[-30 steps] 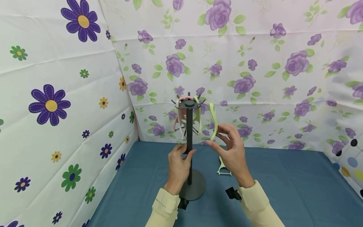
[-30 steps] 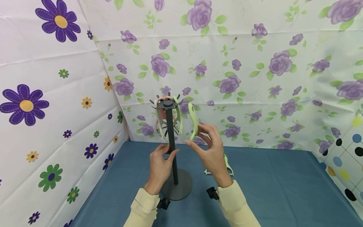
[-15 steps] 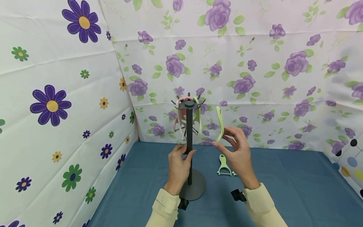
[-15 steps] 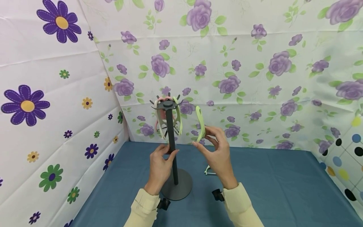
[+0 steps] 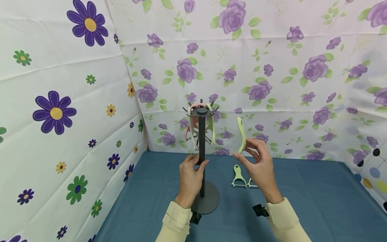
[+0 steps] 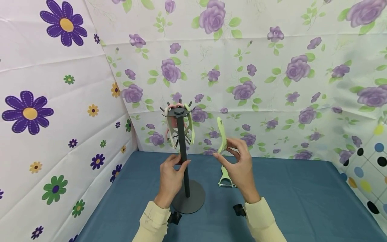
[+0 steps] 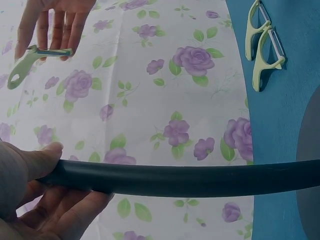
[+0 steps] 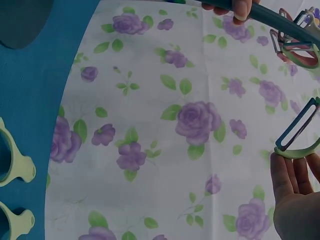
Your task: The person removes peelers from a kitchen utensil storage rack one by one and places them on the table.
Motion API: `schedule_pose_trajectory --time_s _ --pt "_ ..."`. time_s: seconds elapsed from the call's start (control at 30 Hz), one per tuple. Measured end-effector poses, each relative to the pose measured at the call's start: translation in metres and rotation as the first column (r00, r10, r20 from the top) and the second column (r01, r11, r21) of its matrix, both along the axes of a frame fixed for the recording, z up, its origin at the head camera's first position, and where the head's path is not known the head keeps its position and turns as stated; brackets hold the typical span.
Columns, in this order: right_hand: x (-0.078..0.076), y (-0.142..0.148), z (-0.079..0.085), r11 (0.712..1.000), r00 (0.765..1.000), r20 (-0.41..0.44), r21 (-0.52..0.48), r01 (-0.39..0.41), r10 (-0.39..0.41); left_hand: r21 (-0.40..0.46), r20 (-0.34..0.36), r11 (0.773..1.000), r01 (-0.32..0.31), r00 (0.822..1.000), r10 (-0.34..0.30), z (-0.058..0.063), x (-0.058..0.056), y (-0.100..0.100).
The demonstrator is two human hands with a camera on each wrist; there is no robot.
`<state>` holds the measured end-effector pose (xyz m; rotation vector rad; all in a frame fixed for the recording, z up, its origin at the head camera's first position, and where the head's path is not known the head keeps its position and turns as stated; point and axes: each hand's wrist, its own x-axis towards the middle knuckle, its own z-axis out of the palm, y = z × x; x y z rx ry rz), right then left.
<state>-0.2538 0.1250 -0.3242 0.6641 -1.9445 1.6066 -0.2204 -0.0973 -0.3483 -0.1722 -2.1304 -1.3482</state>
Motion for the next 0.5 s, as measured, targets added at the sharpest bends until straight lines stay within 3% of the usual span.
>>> schedule_pose_trajectory --time_s 0.5 --pt "-0.003 0.017 -0.013 0.996 0.995 0.058 0.050 0.077 -0.080 -0.012 -0.022 1.000 -0.013 1.000 0.013 -0.001 -0.001 0.001"
